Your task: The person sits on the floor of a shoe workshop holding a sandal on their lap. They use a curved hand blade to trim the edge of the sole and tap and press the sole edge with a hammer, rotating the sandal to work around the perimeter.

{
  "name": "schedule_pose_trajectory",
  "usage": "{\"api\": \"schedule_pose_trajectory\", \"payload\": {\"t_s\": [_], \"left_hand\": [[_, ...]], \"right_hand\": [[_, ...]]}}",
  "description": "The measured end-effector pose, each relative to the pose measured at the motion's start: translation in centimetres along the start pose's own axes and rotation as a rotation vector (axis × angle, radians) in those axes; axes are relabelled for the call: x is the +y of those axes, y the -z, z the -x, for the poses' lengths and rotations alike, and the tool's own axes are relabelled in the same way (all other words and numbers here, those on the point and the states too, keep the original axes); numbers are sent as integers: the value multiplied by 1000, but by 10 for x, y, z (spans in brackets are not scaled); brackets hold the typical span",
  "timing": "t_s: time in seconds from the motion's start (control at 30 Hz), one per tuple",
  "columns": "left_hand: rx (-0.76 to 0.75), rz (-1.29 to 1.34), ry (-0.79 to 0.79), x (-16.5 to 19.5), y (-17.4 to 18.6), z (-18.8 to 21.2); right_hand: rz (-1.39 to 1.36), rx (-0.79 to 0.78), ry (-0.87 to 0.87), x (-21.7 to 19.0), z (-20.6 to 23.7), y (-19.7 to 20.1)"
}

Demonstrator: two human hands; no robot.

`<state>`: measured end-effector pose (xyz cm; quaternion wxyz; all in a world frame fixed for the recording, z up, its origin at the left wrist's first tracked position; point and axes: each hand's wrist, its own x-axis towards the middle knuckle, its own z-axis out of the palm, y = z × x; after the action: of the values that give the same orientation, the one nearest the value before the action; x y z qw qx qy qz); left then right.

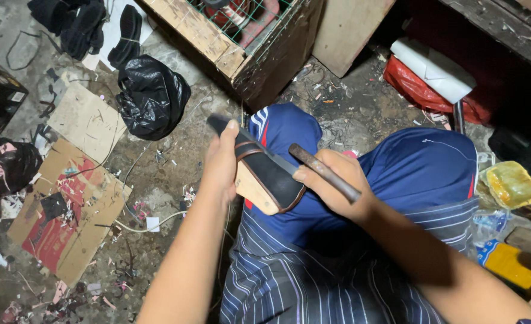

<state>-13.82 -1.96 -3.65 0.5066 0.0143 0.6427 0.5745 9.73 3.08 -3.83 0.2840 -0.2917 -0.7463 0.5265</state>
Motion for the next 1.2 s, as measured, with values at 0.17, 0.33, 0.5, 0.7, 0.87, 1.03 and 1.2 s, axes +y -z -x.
{"api": "schedule_pose_trajectory", "payload": {"t_s": [0.17,0.33,0.5,0.7,0.87,1.03,1.2], "left_hand": [[-276,60,41,28,9,-3],[-383,405,81,-7,-11,49],[-569,572,234,-19,-20,97],[-648,463,404,-53,-67,83],[-577,300,637,-104,-98,60],[-561,219,627,-114,-97,61],[-526,171,606,-111,-102,65]], "right_hand": [[60,-57,-217,5,3,6],[26,-5,-336,-12,20,10],[127,-24,-271,-49,43,32],[520,116,-24,-69,93,108],[440,49,-311,-52,148,113],[571,46,188,-35,162,107],[530,49,174,-38,154,108]]}}
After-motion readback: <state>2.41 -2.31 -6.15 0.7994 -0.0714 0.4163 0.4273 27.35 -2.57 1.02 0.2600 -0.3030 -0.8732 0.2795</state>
